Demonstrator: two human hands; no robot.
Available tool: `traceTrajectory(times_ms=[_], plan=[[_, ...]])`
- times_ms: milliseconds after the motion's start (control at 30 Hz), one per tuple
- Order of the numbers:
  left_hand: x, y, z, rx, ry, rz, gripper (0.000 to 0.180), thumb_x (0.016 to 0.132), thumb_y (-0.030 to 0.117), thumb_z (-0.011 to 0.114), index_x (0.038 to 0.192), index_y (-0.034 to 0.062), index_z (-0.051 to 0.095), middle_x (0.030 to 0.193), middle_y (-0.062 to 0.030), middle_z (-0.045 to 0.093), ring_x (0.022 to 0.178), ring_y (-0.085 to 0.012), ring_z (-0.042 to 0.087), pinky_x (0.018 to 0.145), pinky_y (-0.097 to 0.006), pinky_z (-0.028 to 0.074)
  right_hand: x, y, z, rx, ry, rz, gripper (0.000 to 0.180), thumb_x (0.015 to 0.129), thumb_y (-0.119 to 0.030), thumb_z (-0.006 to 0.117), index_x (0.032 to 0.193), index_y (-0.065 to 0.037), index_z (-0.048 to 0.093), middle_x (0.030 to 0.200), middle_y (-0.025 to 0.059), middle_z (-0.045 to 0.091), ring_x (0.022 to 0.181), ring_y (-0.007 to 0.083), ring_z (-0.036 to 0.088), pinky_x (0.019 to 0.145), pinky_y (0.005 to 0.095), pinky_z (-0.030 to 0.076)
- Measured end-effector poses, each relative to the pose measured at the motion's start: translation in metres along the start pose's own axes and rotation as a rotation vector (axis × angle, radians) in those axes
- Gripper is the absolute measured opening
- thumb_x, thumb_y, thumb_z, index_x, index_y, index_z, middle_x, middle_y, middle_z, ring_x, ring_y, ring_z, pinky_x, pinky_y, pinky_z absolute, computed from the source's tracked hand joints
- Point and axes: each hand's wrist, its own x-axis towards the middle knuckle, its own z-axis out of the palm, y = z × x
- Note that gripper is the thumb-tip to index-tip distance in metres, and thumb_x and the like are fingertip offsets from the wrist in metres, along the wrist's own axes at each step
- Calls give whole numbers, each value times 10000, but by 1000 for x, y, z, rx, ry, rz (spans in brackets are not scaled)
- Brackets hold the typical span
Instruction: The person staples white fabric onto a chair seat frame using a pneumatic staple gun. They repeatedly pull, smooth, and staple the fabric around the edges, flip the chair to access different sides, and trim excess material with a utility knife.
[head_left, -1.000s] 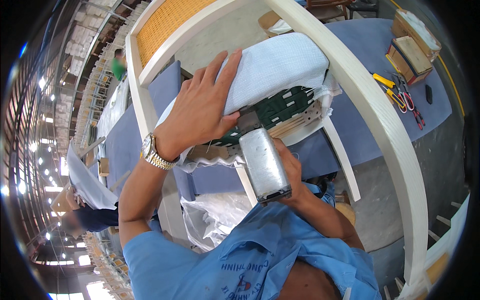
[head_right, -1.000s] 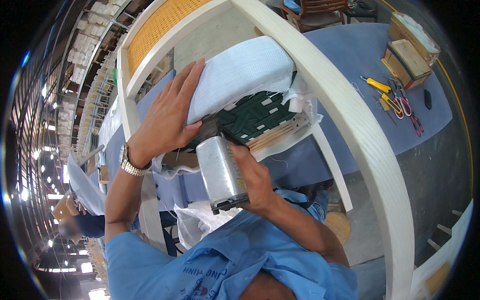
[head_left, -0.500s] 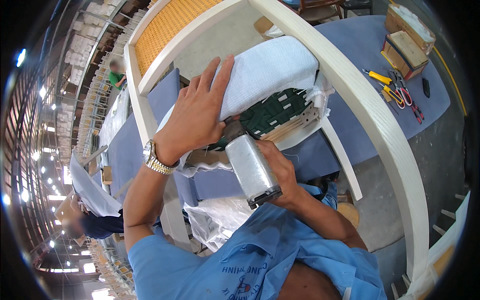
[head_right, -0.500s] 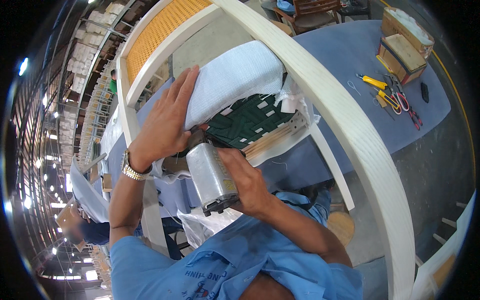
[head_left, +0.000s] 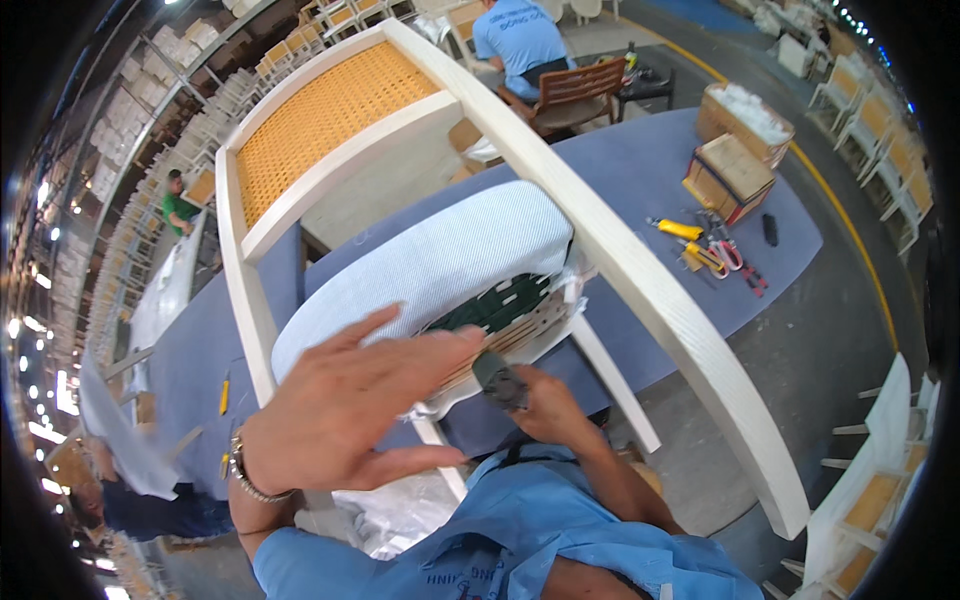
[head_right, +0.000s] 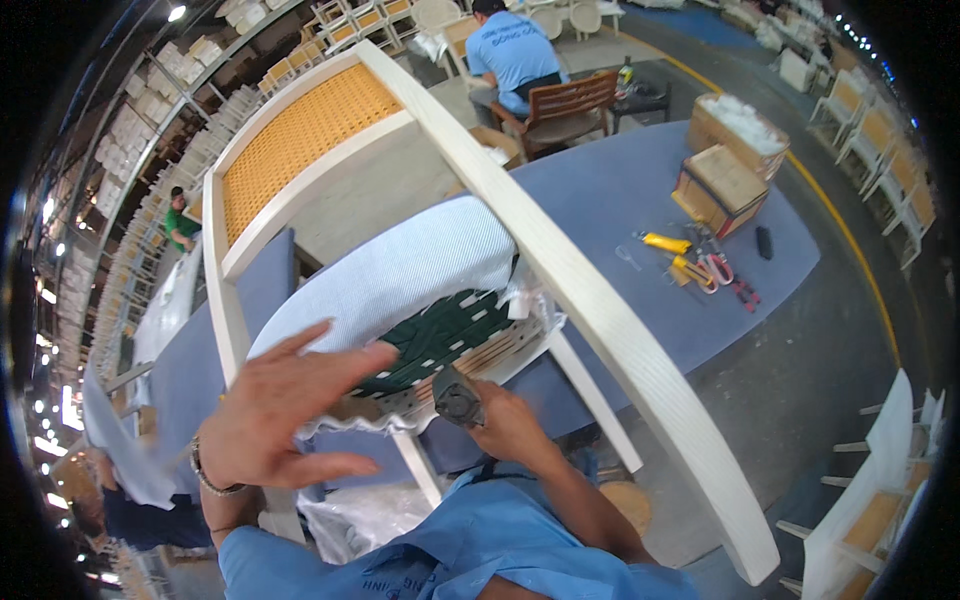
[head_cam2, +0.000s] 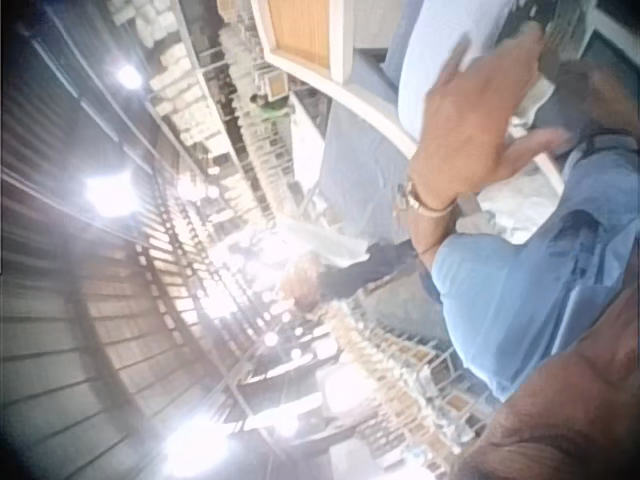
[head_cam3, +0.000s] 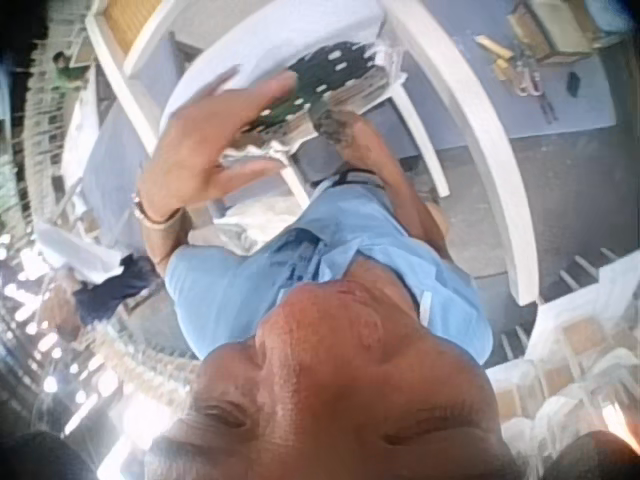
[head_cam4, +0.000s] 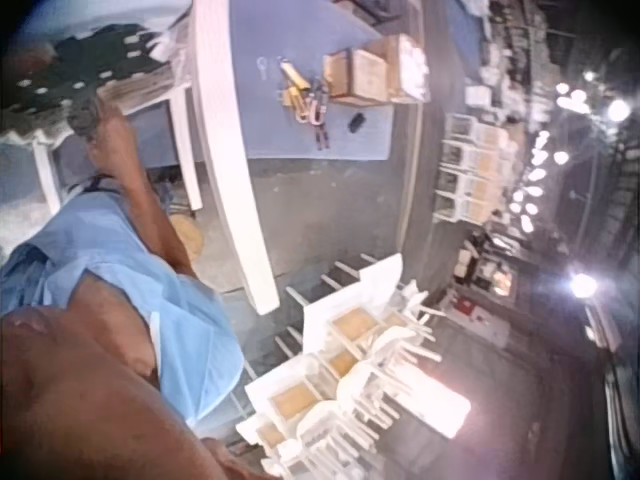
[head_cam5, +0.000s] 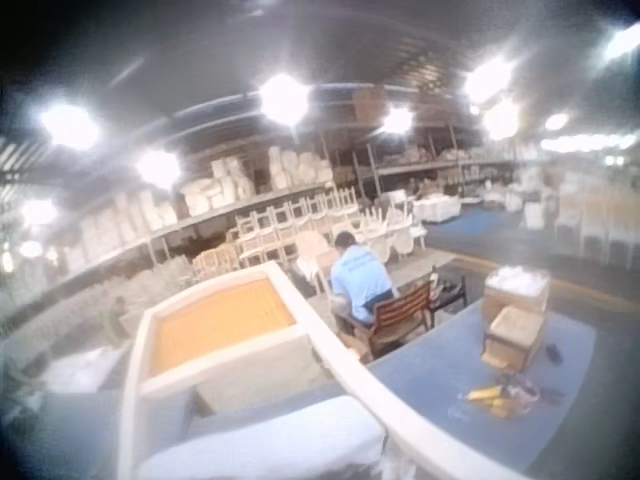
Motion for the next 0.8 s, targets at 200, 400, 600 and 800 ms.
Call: traceTrajectory(times_ms=[200,400,600,800], plan=[[13,-52,22,268,356,-209,896,774,501,776,1442,-8,466,1466,-238,478,1314,-429,481,1100,-513,378,-31,100,44,-93,-307,71,526,807,-171,701,1265,35,545,1222,279,601,1145,432,589,991,475,471],[21,-65,37,380,98,-144,952,865,531,677,1511,-56,296,1479,-342,394,1334,-503,412,1099,-538,355,-77,98,-10,25,-340,-6,517,827,-210,713,1260,34,571,1179,252,642,1063,398,634,931,459,493],[63,-38,38,458,11,-301,981,802,321,791,1548,-12,248,1520,-315,359,1333,-490,420,1077,-507,394,-140,132,-129,210,-233,125,565,825,-202,760,1302,38,575,1224,243,628,1141,404,605,962,459,492],[88,-57,36,511,-31,-412,1076,713,174,852,1573,44,218,1551,-278,344,1364,-426,423,1081,-492,404,-108,187,-211,-579,-247,526,354,815,-178,722,1113,-9,635,1128,190,664,1059,389,647,862,489,542]])
